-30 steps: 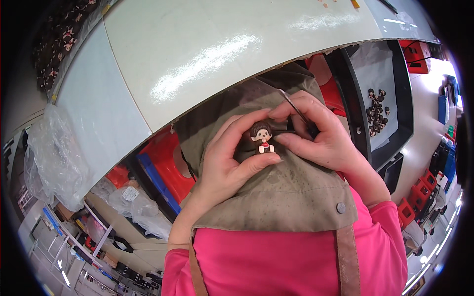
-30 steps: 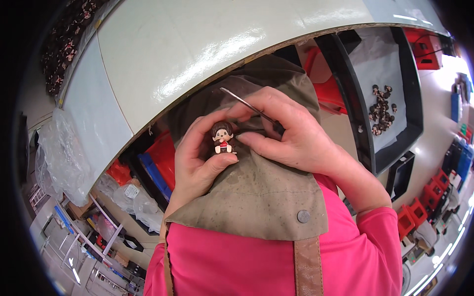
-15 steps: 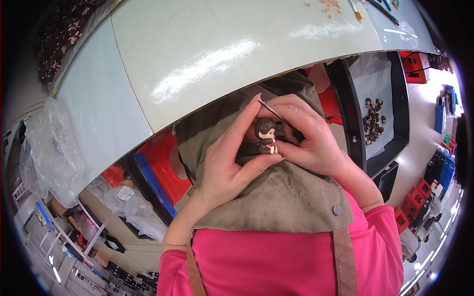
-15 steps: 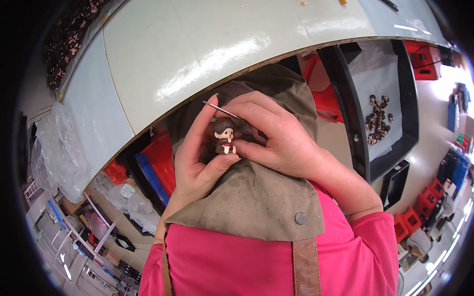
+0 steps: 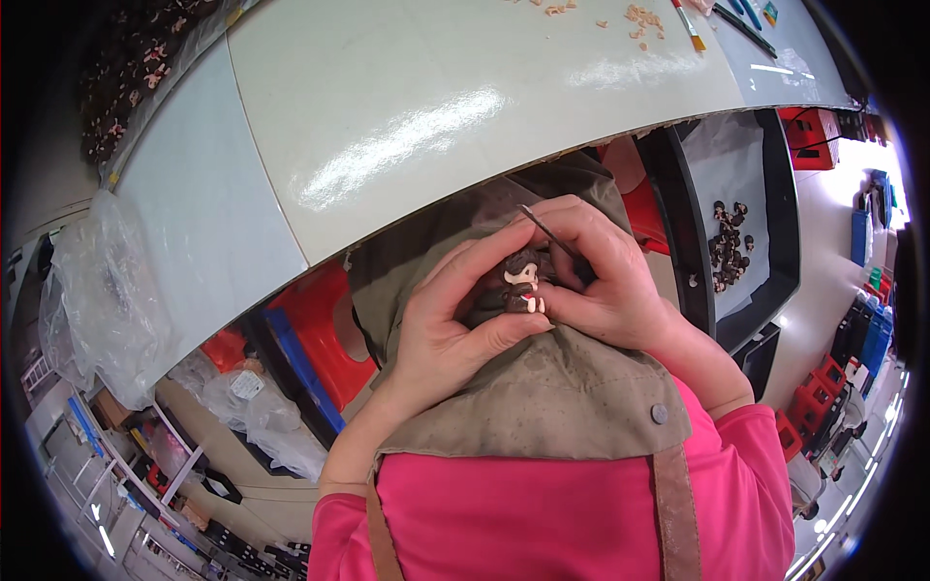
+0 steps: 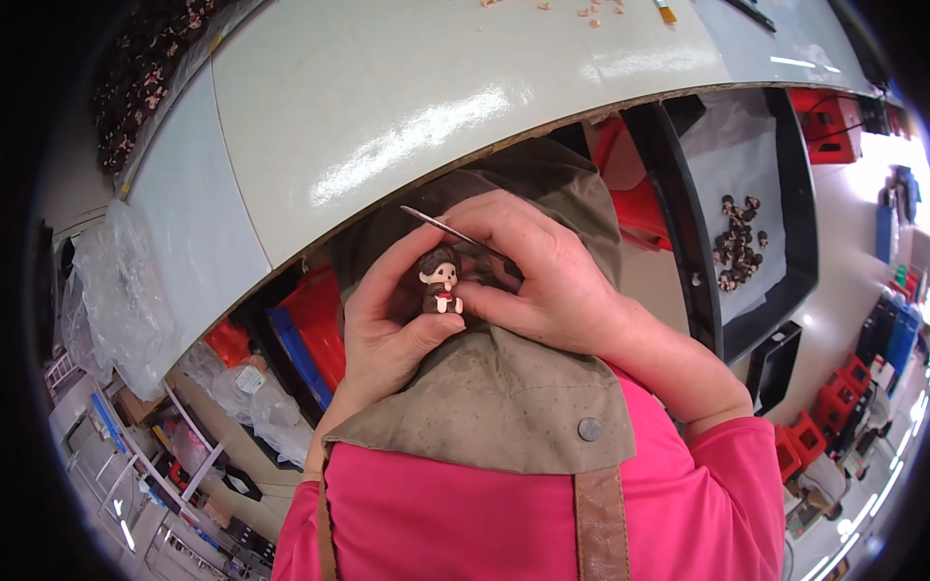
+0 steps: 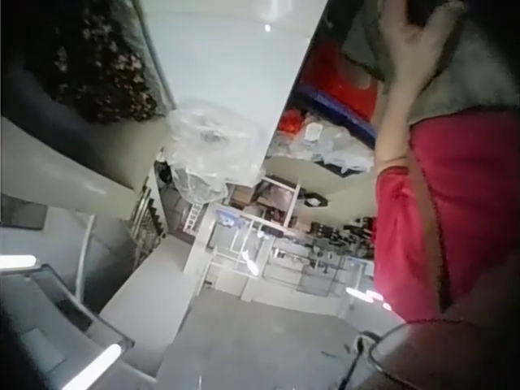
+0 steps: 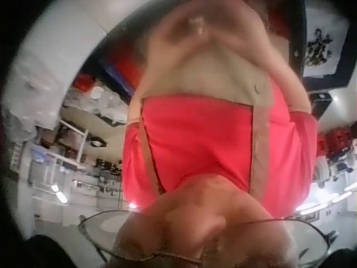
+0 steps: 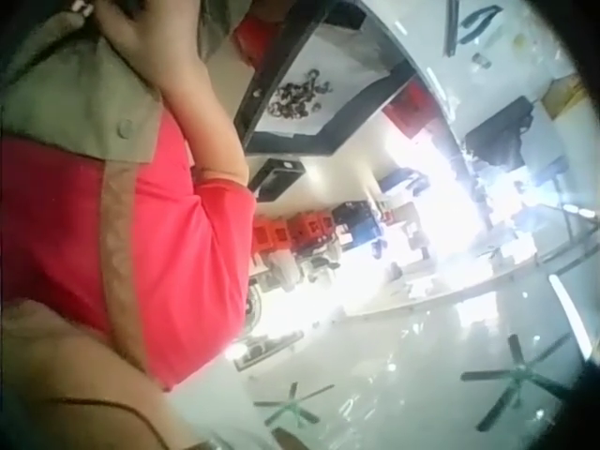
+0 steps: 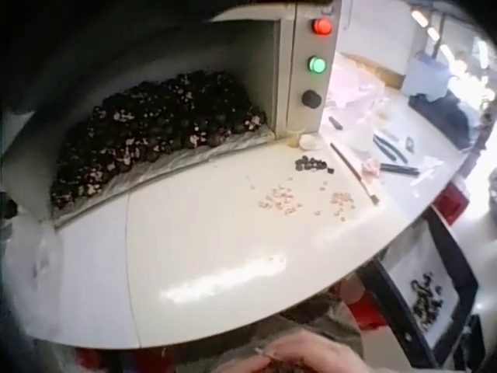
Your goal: Assembling small figurines by applying glue and attaching tiny components at a factory workbench.
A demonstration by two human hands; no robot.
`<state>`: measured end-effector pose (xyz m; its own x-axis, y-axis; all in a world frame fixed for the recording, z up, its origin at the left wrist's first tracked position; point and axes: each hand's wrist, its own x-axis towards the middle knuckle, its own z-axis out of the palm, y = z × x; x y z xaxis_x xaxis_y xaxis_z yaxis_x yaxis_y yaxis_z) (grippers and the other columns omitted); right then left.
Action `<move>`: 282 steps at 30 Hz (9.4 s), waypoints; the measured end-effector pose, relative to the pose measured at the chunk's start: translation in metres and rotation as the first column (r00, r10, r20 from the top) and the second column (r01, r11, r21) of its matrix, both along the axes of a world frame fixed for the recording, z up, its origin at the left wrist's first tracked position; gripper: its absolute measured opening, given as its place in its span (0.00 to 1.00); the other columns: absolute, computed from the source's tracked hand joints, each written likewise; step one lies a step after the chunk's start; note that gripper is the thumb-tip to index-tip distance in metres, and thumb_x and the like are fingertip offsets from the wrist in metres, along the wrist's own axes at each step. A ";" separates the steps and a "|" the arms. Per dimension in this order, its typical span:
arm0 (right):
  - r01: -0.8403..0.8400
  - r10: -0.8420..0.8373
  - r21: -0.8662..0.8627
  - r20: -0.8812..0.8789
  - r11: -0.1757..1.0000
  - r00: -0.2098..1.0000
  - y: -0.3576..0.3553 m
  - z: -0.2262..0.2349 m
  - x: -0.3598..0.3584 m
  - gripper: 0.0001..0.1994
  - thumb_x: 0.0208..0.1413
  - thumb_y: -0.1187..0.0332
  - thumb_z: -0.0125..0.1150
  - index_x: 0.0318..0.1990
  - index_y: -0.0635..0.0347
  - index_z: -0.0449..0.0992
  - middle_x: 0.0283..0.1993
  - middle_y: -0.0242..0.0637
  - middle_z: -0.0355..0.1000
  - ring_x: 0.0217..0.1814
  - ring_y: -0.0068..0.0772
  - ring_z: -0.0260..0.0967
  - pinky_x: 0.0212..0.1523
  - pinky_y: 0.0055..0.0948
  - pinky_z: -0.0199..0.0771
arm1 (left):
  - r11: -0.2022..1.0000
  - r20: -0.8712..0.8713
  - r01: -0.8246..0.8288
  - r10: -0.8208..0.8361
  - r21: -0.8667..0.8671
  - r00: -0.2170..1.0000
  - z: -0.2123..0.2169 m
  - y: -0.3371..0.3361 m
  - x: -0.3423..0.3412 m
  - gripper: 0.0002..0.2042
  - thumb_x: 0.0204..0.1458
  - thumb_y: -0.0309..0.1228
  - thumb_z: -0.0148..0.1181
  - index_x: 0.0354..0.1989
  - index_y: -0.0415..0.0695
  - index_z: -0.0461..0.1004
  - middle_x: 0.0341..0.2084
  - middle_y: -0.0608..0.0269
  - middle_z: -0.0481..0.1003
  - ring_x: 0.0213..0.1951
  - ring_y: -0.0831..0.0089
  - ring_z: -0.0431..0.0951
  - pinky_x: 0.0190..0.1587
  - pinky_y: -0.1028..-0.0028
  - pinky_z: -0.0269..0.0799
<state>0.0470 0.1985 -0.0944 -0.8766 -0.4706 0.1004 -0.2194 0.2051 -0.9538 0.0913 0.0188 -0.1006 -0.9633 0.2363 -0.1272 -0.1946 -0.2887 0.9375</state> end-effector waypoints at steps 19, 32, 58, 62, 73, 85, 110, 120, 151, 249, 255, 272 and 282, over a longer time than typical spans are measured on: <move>-0.028 0.031 0.019 -0.142 0.999 0.989 -0.001 -0.004 -0.009 0.20 0.39 0.79 0.67 0.43 0.62 0.72 0.45 0.39 0.72 0.40 0.33 0.72 0.36 0.26 0.72 | 0.994 -0.027 -0.011 0.014 0.110 1.000 -0.009 0.001 -0.001 0.29 0.46 0.20 0.66 0.60 0.38 0.63 0.49 0.59 0.68 0.50 0.72 0.71 0.54 0.75 0.67; 0.013 -0.015 0.026 0.056 1.000 0.998 0.000 -0.003 -0.012 0.24 0.41 0.81 0.65 0.50 0.60 0.69 0.43 0.33 0.68 0.30 0.20 0.63 0.25 0.19 0.62 | 0.999 0.172 -0.035 0.027 0.039 0.985 0.009 0.012 -0.012 0.32 0.54 0.30 0.50 0.68 0.39 0.49 0.50 0.53 0.70 0.53 0.67 0.71 0.58 0.68 0.64; -0.053 0.049 -0.012 -0.236 0.999 0.971 0.000 -0.012 -0.011 0.20 0.40 0.82 0.66 0.45 0.60 0.76 0.39 0.36 0.72 0.37 0.31 0.72 0.32 0.24 0.75 | 0.961 0.224 0.023 -0.087 0.276 0.971 -0.010 0.004 -0.003 0.32 0.56 0.24 0.58 0.67 0.38 0.50 0.58 0.58 0.63 0.58 0.73 0.67 0.60 0.74 0.62; -0.055 0.053 -0.001 -0.230 0.998 0.972 0.003 -0.012 -0.009 0.21 0.40 0.82 0.66 0.46 0.60 0.76 0.39 0.36 0.72 0.37 0.31 0.72 0.32 0.24 0.75 | 0.961 0.226 0.015 -0.080 0.276 0.971 -0.010 0.005 -0.001 0.33 0.55 0.23 0.58 0.67 0.38 0.50 0.57 0.59 0.64 0.57 0.73 0.67 0.60 0.75 0.62; -0.045 0.045 0.012 0.034 0.999 0.998 0.016 -0.002 -0.002 0.19 0.44 0.79 0.66 0.47 0.59 0.75 0.41 0.31 0.72 0.25 0.15 0.59 0.24 0.16 0.60 | 0.977 0.105 0.121 -0.141 0.177 0.984 -0.010 0.004 -0.001 0.34 0.52 0.19 0.60 0.67 0.40 0.52 0.59 0.59 0.61 0.58 0.72 0.66 0.59 0.73 0.64; -0.041 0.041 -0.015 0.055 0.999 0.998 0.023 -0.004 -0.012 0.16 0.45 0.79 0.65 0.45 0.63 0.76 0.46 0.34 0.73 0.28 0.17 0.64 0.27 0.17 0.63 | 0.996 0.088 0.092 -0.091 -0.010 0.992 -0.009 0.004 -0.005 0.33 0.48 0.22 0.65 0.64 0.41 0.59 0.52 0.60 0.66 0.53 0.72 0.70 0.56 0.74 0.66; -0.332 0.373 0.406 -0.025 0.852 0.927 0.027 0.020 -0.020 0.12 0.45 0.75 0.61 0.39 0.61 0.70 0.33 0.40 0.73 0.34 0.47 0.72 0.33 0.37 0.73 | 0.830 -0.049 0.227 -0.291 -0.510 0.956 -0.003 0.005 0.000 0.31 0.48 0.34 0.66 0.62 0.41 0.63 0.43 0.55 0.72 0.44 0.63 0.74 0.48 0.71 0.68; -0.517 0.462 0.292 0.238 0.805 0.854 0.035 0.026 -0.045 0.09 0.48 0.71 0.61 0.37 0.64 0.74 0.28 0.40 0.73 0.28 0.37 0.71 0.29 0.30 0.70 | 0.931 0.113 0.280 -0.260 -0.235 0.959 -0.010 0.004 0.006 0.28 0.49 0.31 0.65 0.59 0.37 0.65 0.49 0.55 0.72 0.50 0.69 0.72 0.53 0.74 0.65; -0.653 0.488 0.172 0.532 0.738 0.692 0.041 0.017 -0.067 0.10 0.50 0.64 0.63 0.30 0.64 0.75 0.23 0.32 0.72 0.26 0.21 0.67 0.28 0.24 0.65 | 0.956 0.381 0.287 -0.286 0.056 0.879 -0.004 0.012 0.005 0.30 0.55 0.31 0.62 0.63 0.33 0.57 0.51 0.60 0.71 0.52 0.77 0.70 0.55 0.77 0.63; -0.442 0.420 0.569 0.178 0.694 0.890 0.023 0.090 -0.025 0.03 0.45 0.78 0.53 0.26 0.64 0.66 0.25 0.42 0.68 0.29 0.48 0.68 0.31 0.37 0.69 | 0.972 0.188 0.149 -0.115 -0.179 0.975 0.000 0.032 0.004 0.16 0.64 0.34 0.38 0.55 0.39 0.58 0.26 0.70 0.63 0.29 0.83 0.60 0.34 0.82 0.59; -0.562 0.348 0.571 0.447 0.599 0.824 0.011 0.100 -0.045 0.02 0.46 0.79 0.52 0.28 0.64 0.66 0.25 0.42 0.68 0.29 0.47 0.68 0.30 0.36 0.67 | 0.990 0.337 0.104 -0.130 0.093 0.933 -0.012 0.024 -0.002 0.15 0.60 0.32 0.38 0.53 0.38 0.60 0.24 0.70 0.62 0.28 0.82 0.60 0.35 0.81 0.58; -0.285 0.271 0.015 0.262 0.958 0.926 0.025 0.077 -0.001 0.06 0.45 0.76 0.60 0.29 0.60 0.68 0.36 0.38 0.76 0.29 0.32 0.70 0.32 0.24 0.70 | 0.961 0.357 0.144 -0.223 0.235 0.907 0.003 -0.002 -0.012 0.14 0.53 0.29 0.50 0.47 0.41 0.63 0.27 0.69 0.65 0.29 0.81 0.67 0.43 0.79 0.64; -0.235 0.363 0.476 -0.197 0.847 0.911 0.008 0.074 0.029 0.16 0.48 0.58 0.65 0.24 0.57 0.66 0.26 0.35 0.63 0.27 0.33 0.65 0.26 0.30 0.70 | 0.914 0.174 0.232 -0.182 -0.333 0.968 -0.008 0.017 -0.003 0.13 0.53 0.29 0.52 0.46 0.43 0.61 0.30 0.62 0.71 0.30 0.76 0.70 0.35 0.75 0.67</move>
<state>0.0762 0.2069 -0.0202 -0.6536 -0.7560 0.0345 -0.5722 0.4638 -0.6764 0.0886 0.0363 -0.1084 -0.8648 0.3454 -0.3643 -0.3475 0.1119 0.9310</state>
